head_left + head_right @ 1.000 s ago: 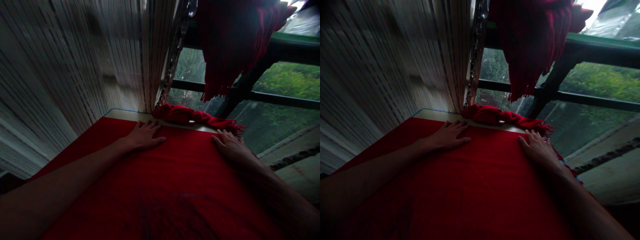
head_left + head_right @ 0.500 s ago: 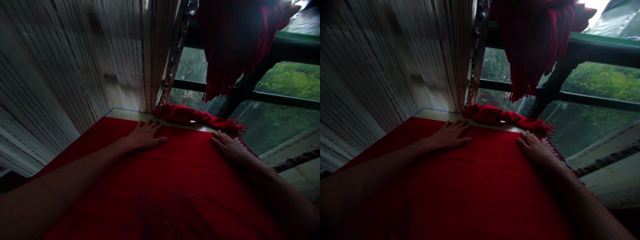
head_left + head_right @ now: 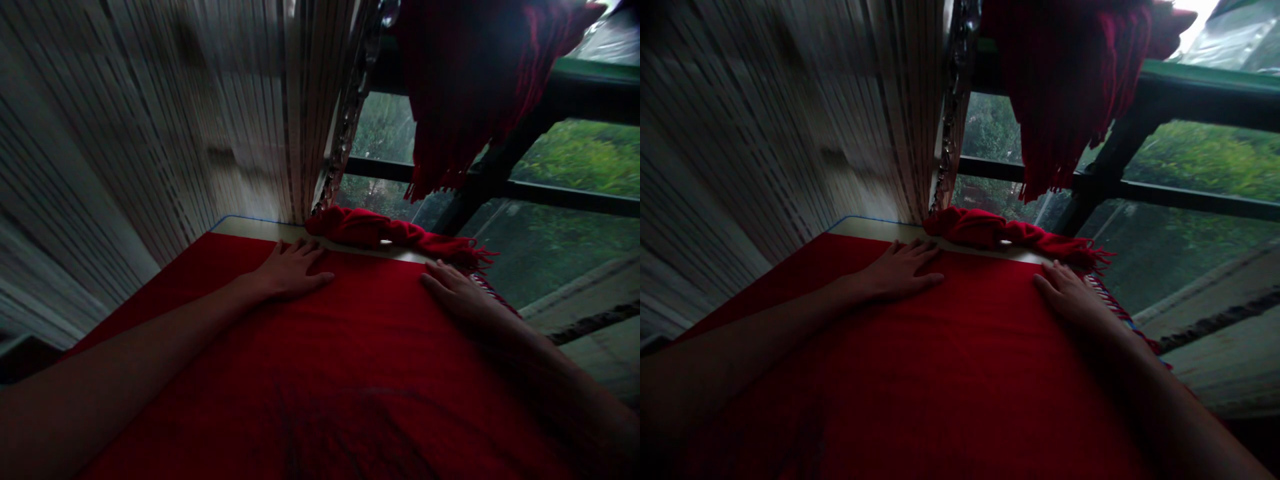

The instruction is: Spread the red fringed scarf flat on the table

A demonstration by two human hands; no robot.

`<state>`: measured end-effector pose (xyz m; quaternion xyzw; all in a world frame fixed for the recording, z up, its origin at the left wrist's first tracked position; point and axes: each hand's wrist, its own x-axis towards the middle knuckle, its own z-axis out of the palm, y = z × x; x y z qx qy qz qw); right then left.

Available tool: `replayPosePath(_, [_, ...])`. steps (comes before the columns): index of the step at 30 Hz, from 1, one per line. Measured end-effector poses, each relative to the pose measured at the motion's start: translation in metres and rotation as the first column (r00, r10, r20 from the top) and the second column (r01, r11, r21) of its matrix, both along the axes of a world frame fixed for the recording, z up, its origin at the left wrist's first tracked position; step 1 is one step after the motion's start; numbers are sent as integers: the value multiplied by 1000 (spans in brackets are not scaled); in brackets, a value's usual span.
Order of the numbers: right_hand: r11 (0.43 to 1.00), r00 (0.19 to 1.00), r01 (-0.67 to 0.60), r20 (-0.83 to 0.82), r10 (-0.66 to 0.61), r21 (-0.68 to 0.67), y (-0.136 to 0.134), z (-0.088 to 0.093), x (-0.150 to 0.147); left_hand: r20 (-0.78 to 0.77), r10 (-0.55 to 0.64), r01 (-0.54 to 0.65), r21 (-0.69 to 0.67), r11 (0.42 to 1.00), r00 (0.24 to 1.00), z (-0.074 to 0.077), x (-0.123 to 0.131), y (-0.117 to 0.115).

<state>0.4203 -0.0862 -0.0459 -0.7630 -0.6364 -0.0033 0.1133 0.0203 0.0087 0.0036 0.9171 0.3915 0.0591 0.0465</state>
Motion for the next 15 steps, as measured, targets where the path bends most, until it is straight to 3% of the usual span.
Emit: replayPosePath(15, [1000, 1000, 1, -17, -1, 1, -1, 3, -4, 0, -1, 1, -20, 1000, 1000, -1, 0, 1])
